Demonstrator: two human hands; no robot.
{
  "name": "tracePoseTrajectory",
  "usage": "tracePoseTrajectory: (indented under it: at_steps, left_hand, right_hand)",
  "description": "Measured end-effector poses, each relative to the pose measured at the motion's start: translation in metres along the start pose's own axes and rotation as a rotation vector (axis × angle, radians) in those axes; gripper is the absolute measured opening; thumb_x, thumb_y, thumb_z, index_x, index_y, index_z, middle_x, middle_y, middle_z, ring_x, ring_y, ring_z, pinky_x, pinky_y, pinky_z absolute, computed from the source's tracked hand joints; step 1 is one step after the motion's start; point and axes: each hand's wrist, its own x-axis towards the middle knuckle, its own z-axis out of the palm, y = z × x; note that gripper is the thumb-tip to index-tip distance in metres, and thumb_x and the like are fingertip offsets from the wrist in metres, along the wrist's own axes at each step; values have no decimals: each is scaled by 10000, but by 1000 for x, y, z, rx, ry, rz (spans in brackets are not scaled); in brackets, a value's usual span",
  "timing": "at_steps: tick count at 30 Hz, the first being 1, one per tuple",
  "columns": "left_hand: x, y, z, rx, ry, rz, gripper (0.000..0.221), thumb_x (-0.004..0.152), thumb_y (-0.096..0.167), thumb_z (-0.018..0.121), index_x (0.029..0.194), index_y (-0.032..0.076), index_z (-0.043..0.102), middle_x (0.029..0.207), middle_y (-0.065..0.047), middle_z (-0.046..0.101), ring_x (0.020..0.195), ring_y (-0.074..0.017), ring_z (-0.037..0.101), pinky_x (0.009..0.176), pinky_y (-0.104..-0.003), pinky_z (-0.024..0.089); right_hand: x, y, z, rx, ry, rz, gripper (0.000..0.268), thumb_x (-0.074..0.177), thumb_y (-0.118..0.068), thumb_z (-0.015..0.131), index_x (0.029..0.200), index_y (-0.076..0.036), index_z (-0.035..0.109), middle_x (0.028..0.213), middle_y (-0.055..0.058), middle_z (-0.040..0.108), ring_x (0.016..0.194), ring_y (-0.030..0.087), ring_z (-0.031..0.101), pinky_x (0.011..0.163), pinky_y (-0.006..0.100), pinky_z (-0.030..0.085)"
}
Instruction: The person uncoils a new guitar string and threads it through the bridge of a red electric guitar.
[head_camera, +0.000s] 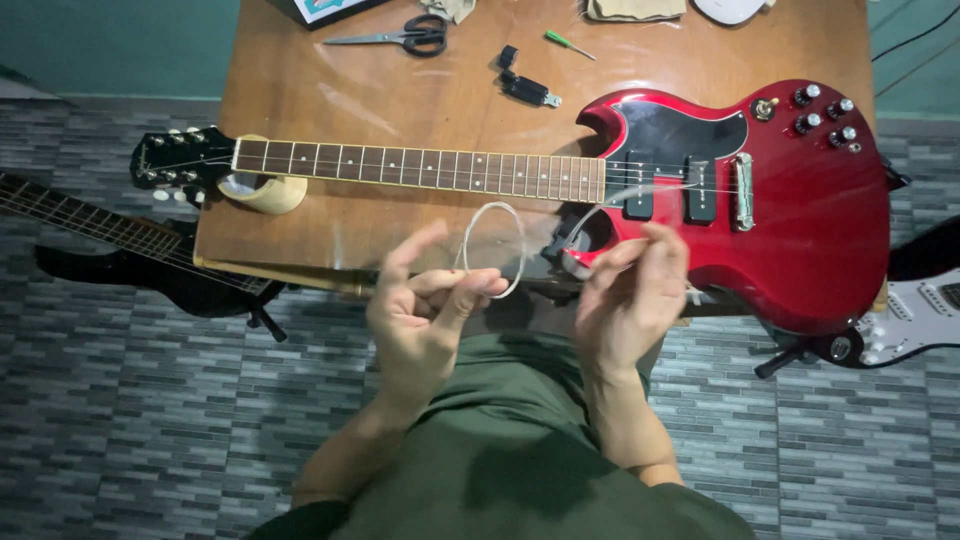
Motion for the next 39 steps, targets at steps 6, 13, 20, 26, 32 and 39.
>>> tracePoseTrajectory:
  at_steps: [6, 13, 20, 26, 32, 39]
  left_hand:
    - [-3, 6, 12, -3, -159, -14, 176, 878, -39, 763, 1047, -81, 732, 875, -273, 779, 764, -267, 800, 619, -309, 667]
    - [-11, -1, 3, -128, -215, -167, 237, 884, -37, 769, 1113, -65, 713, 946, -247, 791, 867, -242, 788, 713, -298, 669]
    - [-12, 2, 4, -167, -284, -92, 274, 861, -46, 788, 1125, -66, 720, 917, -244, 790, 851, -284, 790, 679, -341, 672]
    - [-7, -9, 8, -200, -226, -168, 245, 905, -1, 766, 1132, -57, 695, 930, -260, 782, 837, -288, 793, 687, -350, 676]
    - [0, -12, 9, 335, -197, 137, 453, 969, 214, 720, 1343, 32, 539, 1195, -221, 636, 1113, -270, 663, 910, -380, 591]
    - [25, 21, 16, 955, -587, 933, 94, 1059, 68, 618, 1060, 97, 707, 1166, -116, 671, 1111, -269, 710, 1060, -507, 449]
  right_hand:
    - [-4, -15, 33, -186, -154, -21, 237, 1094, -164, 532, 1200, 18, 641, 979, 265, 744, 875, 217, 759, 764, 250, 604]
    - [-17, -10, 26, -294, -257, 101, 298, 1087, -142, 523, 1218, 91, 654, 1002, 300, 740, 911, 238, 750, 770, 264, 586]
    - [-6, -18, 17, -246, -142, 33, 274, 1085, -158, 537, 1161, 93, 618, 879, 293, 705, 707, 229, 723, 624, 251, 595]
    - [-7, -32, 14, -292, -253, 32, 256, 1083, -165, 515, 1117, 83, 573, 694, 308, 641, 416, 168, 541, 404, 200, 428]
    - [-16, -33, 24, -602, -313, -93, 224, 1075, -85, 568, 1158, 98, 667, 617, 121, 561, 540, 123, 513, 538, 220, 427]
    - [-26, -50, 32, -770, -295, 136, 248, 1051, -119, 588, 1195, 34, 720, 1066, 125, 767, 925, 127, 691, 853, 229, 567]
